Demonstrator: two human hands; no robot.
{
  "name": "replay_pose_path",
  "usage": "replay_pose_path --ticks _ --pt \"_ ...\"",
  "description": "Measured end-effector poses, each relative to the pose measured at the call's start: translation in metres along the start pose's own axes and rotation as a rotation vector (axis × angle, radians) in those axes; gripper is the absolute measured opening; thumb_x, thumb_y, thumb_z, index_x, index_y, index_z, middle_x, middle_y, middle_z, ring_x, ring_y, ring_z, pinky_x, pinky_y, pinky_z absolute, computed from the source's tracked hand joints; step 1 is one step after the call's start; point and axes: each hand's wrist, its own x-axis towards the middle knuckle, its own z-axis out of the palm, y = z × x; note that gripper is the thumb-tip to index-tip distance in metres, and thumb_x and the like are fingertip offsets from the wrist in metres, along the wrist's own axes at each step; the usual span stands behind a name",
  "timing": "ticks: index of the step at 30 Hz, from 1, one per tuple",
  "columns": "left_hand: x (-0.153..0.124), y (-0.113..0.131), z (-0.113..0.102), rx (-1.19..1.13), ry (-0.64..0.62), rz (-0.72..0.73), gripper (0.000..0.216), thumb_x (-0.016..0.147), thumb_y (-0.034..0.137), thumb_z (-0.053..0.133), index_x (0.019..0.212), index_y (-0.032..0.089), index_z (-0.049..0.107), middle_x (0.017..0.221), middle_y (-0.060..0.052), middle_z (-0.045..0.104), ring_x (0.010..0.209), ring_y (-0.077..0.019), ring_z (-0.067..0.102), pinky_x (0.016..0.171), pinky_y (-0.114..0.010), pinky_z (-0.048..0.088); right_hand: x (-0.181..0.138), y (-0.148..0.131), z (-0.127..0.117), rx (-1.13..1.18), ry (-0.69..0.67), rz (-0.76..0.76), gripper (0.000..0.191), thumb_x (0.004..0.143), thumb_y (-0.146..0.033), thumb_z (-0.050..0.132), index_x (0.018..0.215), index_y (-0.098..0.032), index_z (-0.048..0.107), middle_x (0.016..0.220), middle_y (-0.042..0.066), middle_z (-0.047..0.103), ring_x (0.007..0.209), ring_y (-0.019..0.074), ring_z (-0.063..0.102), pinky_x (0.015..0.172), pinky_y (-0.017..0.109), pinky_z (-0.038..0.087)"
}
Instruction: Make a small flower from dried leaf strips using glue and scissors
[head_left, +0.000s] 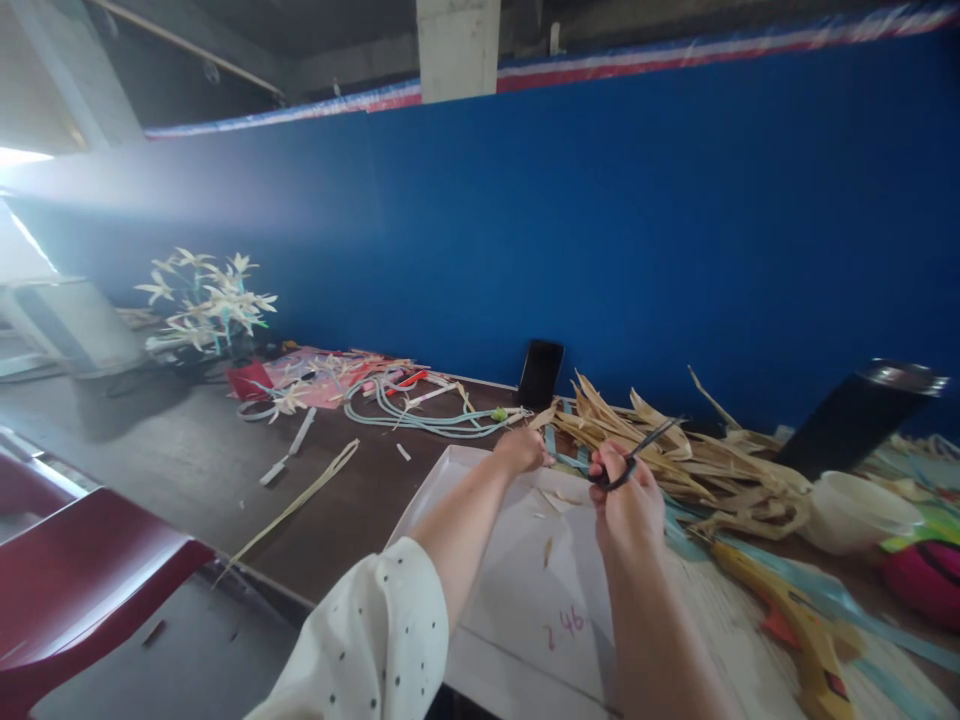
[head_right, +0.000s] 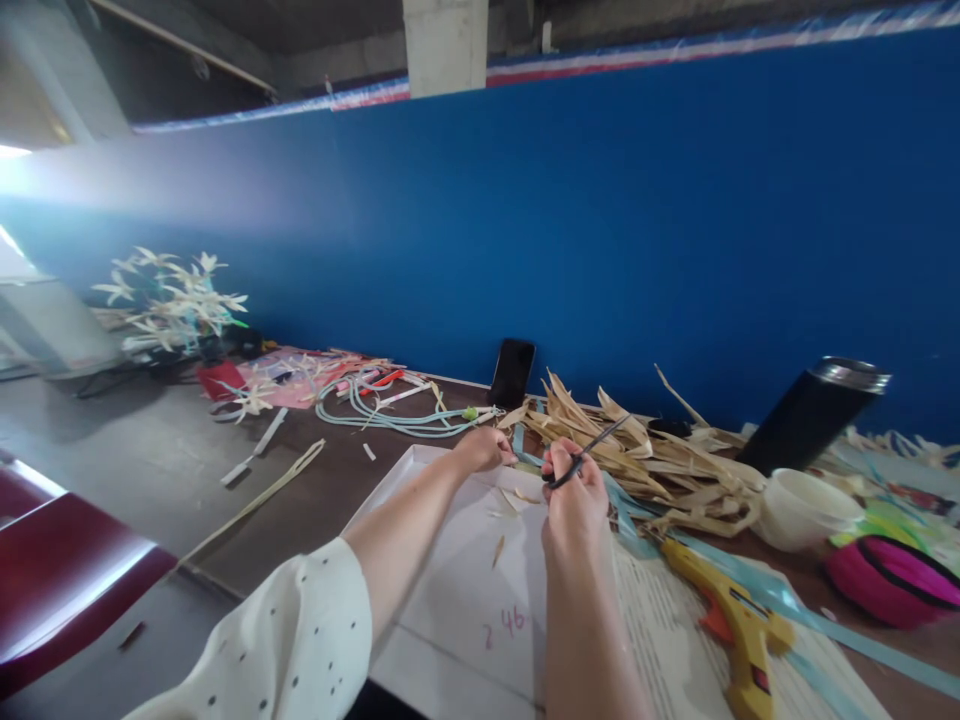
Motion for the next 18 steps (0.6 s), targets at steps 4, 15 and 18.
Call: replay_pose_path --ticks 4,15,18 --pt "0.002 -0.003 -0.007 -0.069 -0.043 0.056 0.011 0.062 0.026 0.067 0.066 0.017 0.07 0.065 -0.001 0.065 0.063 -0.0129 0.054 0.059 -0.02 0.041 0.0 0.0 0.0 -0.008 0.009 0.02 0.039 0.055 -0.033 0.075 0.087 -0.018 0.059 0.068 -0.002 0.058 0.051 0.0063 0.049 0.035 0.012 0.027" --pt "0.004 -0.01 -0.002 -0.134 -0.009 0.039 0.023 0.065 0.038 0.063 0.071 0.016 0.068 0.06 0.0 0.06 0.059 -0.012 0.052 0.059 -0.021 0.041 -0.002 -0.003 0.002 -0.003 0.01 0.042 0.042 0.055 -0.037 0.074 0.09 -0.019 0.058 0.069 -0.002 0.058 0.05 0.0059 0.048 0.034 0.012 0.026" --pt "0.004 -0.005 -0.003 -0.115 0.0 0.015 0.023 0.062 0.041 0.065 0.065 0.018 0.067 0.057 0.001 0.059 0.061 -0.0119 0.053 0.062 -0.02 0.041 -0.003 -0.004 0.002 -0.001 -0.003 0.048 0.04 0.055 -0.033 0.074 0.088 -0.018 0.058 0.069 -0.003 0.057 0.05 0.0055 0.048 0.034 0.012 0.026"
